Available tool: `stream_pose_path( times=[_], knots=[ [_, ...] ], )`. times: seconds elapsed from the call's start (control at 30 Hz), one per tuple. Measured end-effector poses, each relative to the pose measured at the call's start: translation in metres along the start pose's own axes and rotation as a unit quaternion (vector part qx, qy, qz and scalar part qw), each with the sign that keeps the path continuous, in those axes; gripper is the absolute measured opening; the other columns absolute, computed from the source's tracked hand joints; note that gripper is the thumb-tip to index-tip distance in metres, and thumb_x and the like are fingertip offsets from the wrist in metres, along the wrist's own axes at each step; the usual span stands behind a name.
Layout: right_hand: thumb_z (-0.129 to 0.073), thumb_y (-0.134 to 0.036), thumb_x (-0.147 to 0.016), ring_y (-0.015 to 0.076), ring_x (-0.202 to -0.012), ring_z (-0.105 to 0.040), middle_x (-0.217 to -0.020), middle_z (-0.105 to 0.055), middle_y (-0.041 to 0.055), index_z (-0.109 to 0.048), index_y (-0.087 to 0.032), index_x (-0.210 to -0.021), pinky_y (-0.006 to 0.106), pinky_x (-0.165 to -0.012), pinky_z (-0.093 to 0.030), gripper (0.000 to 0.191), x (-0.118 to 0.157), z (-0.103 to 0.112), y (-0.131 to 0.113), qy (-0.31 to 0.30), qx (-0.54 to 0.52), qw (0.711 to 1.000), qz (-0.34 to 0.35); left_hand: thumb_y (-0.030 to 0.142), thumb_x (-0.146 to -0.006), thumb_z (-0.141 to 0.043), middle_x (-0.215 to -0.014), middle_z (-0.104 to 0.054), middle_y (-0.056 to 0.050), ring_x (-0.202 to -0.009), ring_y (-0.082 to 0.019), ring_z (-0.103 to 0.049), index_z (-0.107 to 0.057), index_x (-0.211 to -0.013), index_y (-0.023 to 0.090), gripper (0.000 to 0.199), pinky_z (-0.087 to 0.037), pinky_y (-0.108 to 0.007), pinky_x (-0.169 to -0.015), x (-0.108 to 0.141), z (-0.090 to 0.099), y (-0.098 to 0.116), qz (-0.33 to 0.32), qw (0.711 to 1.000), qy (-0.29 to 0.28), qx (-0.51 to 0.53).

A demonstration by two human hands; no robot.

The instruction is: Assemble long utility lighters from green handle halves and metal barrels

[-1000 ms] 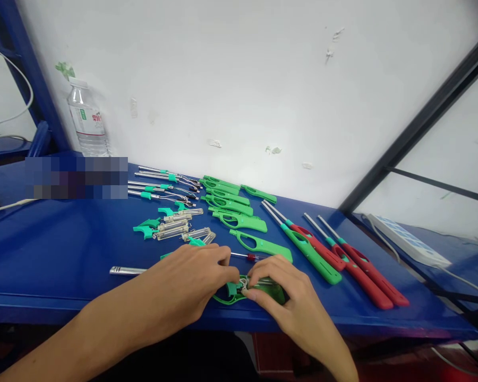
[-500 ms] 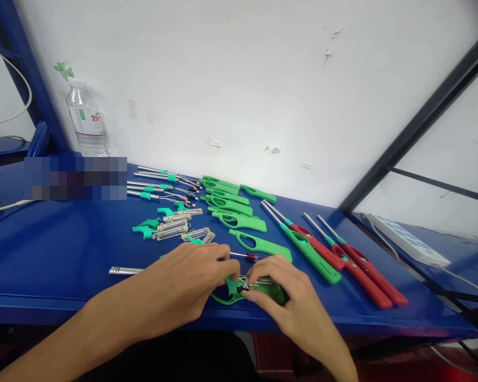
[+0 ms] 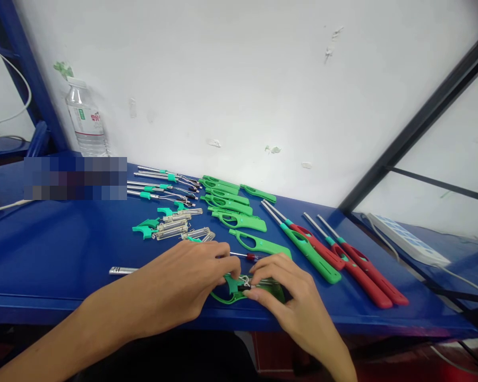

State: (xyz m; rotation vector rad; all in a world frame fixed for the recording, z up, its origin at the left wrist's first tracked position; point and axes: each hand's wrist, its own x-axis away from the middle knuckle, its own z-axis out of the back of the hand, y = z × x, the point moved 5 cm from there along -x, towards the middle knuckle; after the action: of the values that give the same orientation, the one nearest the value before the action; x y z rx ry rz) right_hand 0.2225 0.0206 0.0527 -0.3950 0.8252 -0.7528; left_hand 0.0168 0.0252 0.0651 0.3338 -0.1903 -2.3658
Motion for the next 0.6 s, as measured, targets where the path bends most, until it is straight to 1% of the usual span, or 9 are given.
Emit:
stream_pose_path(
  times=[0.2,0.37,0.6],
  knots=[
    [-0.082,-0.025,-0.101,0.0192,-0.099,-0.071,-0.102,-0.077,-0.0016,-0.075,-0.027,-0.095,0.029,-0.090,-0.052,0.011,0.0002,-0.0002,-0.0007,0.003,0.002,1.000,0.016,-0.005,-0.095,-0.048,-0.101,-0.066,0.000,-0.079,-0.021,-0.061,-0.064,-0.109,0.028,0.038,-0.032,-0.035,-0.065,-0.0004,0.0000,0.0014,-0.006,1.000,0.006,-0.009],
    [-0.079,-0.031,-0.104,0.0200,-0.097,-0.071,-0.100,-0.077,-0.0001,-0.075,-0.027,-0.095,0.031,-0.088,-0.054,0.010,-0.0004,-0.0001,-0.0025,0.005,0.000,0.999,0.032,-0.002,-0.099,-0.050,-0.101,-0.068,0.000,-0.081,-0.021,-0.064,-0.066,-0.110,0.028,0.035,-0.035,-0.034,-0.068,-0.0012,-0.0020,0.0008,-0.016,1.000,0.014,0.004],
    [-0.076,-0.032,-0.106,0.0188,-0.096,-0.070,-0.099,-0.077,-0.0004,-0.074,-0.026,-0.096,0.030,-0.086,-0.054,0.012,-0.0006,-0.0007,-0.0034,0.004,0.002,0.999,0.047,-0.001,-0.100,-0.050,-0.099,-0.068,0.000,-0.084,-0.021,-0.066,-0.065,-0.107,0.026,0.032,-0.037,-0.034,-0.070,-0.0016,-0.0024,0.0012,-0.001,1.000,-0.001,0.007]
  ],
)
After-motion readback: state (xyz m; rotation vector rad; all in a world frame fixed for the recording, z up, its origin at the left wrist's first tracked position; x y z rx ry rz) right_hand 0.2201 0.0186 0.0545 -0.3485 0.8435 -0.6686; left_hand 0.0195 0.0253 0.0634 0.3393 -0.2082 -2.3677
